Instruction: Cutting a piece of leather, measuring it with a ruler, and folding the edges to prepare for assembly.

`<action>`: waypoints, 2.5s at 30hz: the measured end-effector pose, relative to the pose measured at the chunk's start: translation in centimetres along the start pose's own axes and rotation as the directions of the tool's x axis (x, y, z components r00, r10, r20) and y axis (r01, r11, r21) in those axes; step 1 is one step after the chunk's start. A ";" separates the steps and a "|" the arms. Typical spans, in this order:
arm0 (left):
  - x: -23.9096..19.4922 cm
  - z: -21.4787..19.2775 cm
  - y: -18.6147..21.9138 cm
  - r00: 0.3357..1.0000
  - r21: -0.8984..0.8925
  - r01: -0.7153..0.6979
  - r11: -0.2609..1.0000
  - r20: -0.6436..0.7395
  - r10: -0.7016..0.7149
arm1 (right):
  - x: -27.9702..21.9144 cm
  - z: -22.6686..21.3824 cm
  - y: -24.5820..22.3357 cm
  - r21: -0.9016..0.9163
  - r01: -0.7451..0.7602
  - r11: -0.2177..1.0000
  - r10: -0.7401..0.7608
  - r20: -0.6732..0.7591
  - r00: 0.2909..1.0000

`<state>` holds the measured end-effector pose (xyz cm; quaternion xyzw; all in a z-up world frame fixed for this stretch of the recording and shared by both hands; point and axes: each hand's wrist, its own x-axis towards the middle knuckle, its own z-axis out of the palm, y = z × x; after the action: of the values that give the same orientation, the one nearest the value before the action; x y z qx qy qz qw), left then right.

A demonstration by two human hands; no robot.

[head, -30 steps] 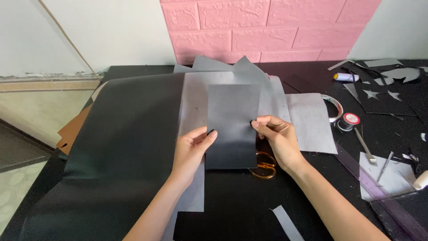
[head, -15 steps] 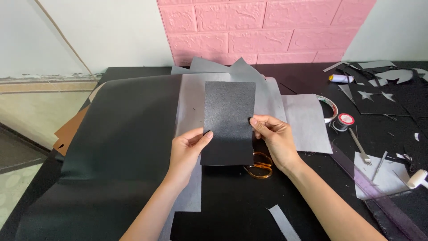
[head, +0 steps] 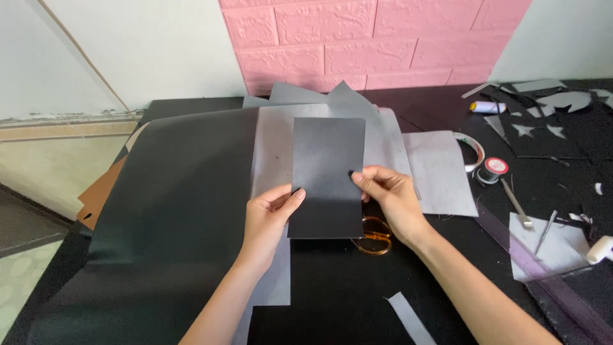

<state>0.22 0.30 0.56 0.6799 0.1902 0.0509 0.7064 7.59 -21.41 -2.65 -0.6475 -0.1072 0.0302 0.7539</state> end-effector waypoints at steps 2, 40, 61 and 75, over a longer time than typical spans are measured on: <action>-0.1 0.1 0.0 0.999 0.023 0.052 0.998 -0.005 -0.052 | -0.3 0.1 -0.5 -0.080 -0.026 0.996 0.027 0.020 0.999; 0.8 -0.7 -1.7 0.962 0.081 -0.245 0.966 0.148 0.231 | 0.1 -0.2 0.3 -0.058 -0.026 0.998 0.026 0.005 1.000; 1.0 -0.6 -2.1 0.980 -0.006 -0.150 0.989 0.130 0.149 | 0.0 -0.3 -0.2 -0.060 -0.032 0.998 0.033 0.014 0.999; 0.2 -0.5 -0.7 0.990 -0.226 -0.138 0.964 -0.012 0.139 | -1.0 0.7 -2.2 -0.140 -0.021 0.990 0.059 0.272 0.960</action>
<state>0.11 0.75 -0.13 0.6067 0.1338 0.1203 0.7743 6.22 -21.25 -0.51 -0.6889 -0.1997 0.1281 0.6849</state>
